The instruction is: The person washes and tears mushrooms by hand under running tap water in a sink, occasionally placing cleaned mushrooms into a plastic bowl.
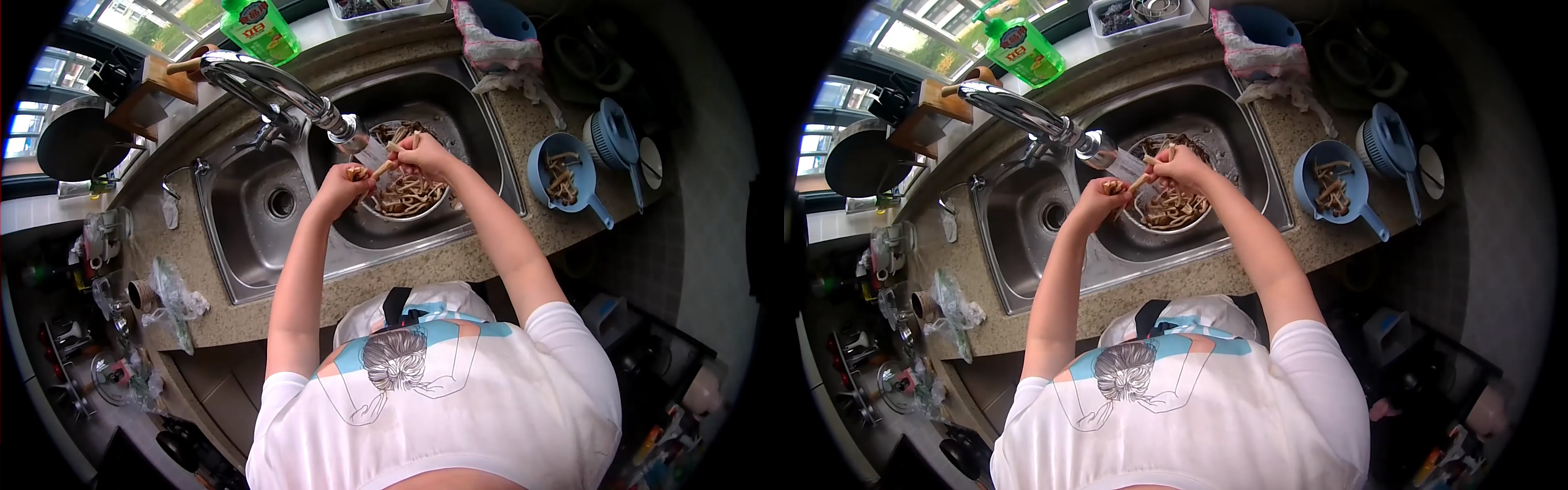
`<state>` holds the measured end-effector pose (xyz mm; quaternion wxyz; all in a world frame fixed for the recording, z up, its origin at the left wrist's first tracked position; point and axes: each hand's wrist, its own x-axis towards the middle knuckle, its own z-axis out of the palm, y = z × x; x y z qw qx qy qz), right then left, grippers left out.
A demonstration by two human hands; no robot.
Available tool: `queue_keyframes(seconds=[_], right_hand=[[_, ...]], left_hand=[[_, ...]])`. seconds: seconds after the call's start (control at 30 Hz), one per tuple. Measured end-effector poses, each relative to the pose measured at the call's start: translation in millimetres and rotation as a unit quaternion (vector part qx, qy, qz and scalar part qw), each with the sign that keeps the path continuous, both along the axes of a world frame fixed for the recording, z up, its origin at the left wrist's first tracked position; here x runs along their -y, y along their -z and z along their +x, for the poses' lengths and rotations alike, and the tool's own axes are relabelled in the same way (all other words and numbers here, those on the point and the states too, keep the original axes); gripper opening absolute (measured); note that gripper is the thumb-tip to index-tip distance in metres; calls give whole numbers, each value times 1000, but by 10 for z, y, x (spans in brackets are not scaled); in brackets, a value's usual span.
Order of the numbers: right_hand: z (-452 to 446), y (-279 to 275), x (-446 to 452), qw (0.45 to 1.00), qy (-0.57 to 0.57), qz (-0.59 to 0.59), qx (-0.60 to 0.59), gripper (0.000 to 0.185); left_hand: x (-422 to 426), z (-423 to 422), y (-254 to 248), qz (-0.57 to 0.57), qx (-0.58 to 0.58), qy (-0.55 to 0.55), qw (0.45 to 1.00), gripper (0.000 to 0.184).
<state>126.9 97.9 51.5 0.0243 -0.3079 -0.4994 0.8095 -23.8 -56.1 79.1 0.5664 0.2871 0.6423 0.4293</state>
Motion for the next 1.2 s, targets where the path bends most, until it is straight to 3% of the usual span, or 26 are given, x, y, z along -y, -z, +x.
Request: queue_keyframes(seconds=[0.17,0.4,0.5,0.63,0.7,0.93,1.03,1.13,1.2], right_hand=[[-26,-66,115,998,-26,51,-27,8],[4,-58,91,999,19,-9,-34,8],[-19,-21,125,996,-22,78,-33,9],[-74,131,73,993,104,61,1,7],[8,140,8,983,172,58,4,9],[102,227,138,990,135,22,25,15],[154,269,149,988,147,17,31,12],[193,270,173,987,155,20,30,8],[164,301,209,987,160,20,14,6]], left_hand=[[-23,16,104,3,9,-8,1000,4],[-49,27,109,-5,51,-33,998,2],[-60,33,138,-5,33,-13,999,3],[-57,5,127,-18,47,-9,999,7],[-51,-12,81,-12,85,-8,996,9],[-346,134,-41,16,233,-138,963,16],[-468,99,137,78,423,-212,878,27],[-441,79,169,86,484,-219,843,26],[-409,100,205,76,433,-263,859,26]])
